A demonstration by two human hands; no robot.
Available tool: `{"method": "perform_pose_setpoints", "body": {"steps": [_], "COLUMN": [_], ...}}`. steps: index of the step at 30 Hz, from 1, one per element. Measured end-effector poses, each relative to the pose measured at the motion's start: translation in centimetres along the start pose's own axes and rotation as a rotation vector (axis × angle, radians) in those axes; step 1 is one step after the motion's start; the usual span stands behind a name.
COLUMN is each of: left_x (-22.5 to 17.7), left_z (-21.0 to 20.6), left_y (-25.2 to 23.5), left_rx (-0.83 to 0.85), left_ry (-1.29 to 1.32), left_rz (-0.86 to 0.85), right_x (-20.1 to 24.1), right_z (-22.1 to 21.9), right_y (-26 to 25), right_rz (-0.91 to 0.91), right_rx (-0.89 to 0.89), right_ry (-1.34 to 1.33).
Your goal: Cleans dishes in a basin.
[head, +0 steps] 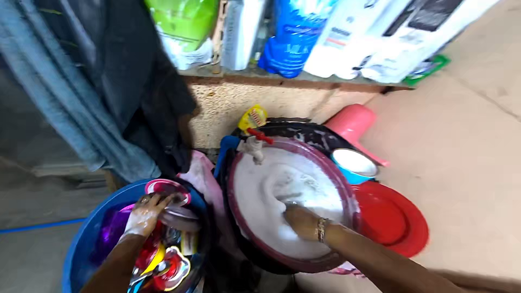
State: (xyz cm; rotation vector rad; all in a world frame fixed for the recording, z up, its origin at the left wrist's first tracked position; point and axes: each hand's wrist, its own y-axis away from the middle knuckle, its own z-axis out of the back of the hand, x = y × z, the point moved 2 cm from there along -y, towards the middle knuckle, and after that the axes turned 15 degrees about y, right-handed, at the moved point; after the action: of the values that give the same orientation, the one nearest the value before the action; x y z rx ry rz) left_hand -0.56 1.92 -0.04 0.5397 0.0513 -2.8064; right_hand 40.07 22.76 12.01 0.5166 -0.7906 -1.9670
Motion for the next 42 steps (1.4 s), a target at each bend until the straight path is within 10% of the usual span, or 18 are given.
{"method": "perform_pose_setpoints", "body": {"steps": [7, 10, 13, 16, 20, 24, 32, 37, 42], "left_x": [0.9, 0.9, -1.4, -8.4, -21.5, -29.0, -33.7, -34.1, -34.1], "left_z": [-4.7, -4.2, 0.3, 6.2, 9.1, 4.9, 1.7, 4.2, 6.2], "left_y": [-0.7, -0.6, -1.8, -3.6, -4.4, -5.2, -8.5, -9.7, -10.5], "left_rx": [0.364, 0.418, 0.148, -0.314, -0.340, 0.009, 0.100, 0.037, 0.017], "left_ry": [0.039, 0.127, 0.242, 0.387, 0.663, 1.105, 1.464, 1.214, 0.901], "left_rz": [0.096, 0.103, 0.175, -0.101, -0.316, 0.115, 0.716, 0.438, 0.145], "right_x": [0.2, 0.1, -0.7, -0.5, -0.3, -0.1, -2.5, -12.3, -22.6], "right_z": [-0.3, -0.8, -2.0, -1.2, -0.5, -0.6, -0.3, -2.5, -8.1], "right_y": [2.5, 1.7, 0.7, 1.1, 1.7, 2.0, 4.3, 9.9, 15.5], "right_rz": [-0.151, -0.128, -0.046, -0.058, -0.028, 0.011, 0.079, -0.319, -0.822], "right_rx": [0.342, 0.226, -0.036, -0.135, -0.239, -0.424, -0.550, -0.942, -0.863], "right_ry": [0.154, 0.103, 0.022, -0.041, -0.136, -0.236, -0.521, -0.392, -0.394]}}
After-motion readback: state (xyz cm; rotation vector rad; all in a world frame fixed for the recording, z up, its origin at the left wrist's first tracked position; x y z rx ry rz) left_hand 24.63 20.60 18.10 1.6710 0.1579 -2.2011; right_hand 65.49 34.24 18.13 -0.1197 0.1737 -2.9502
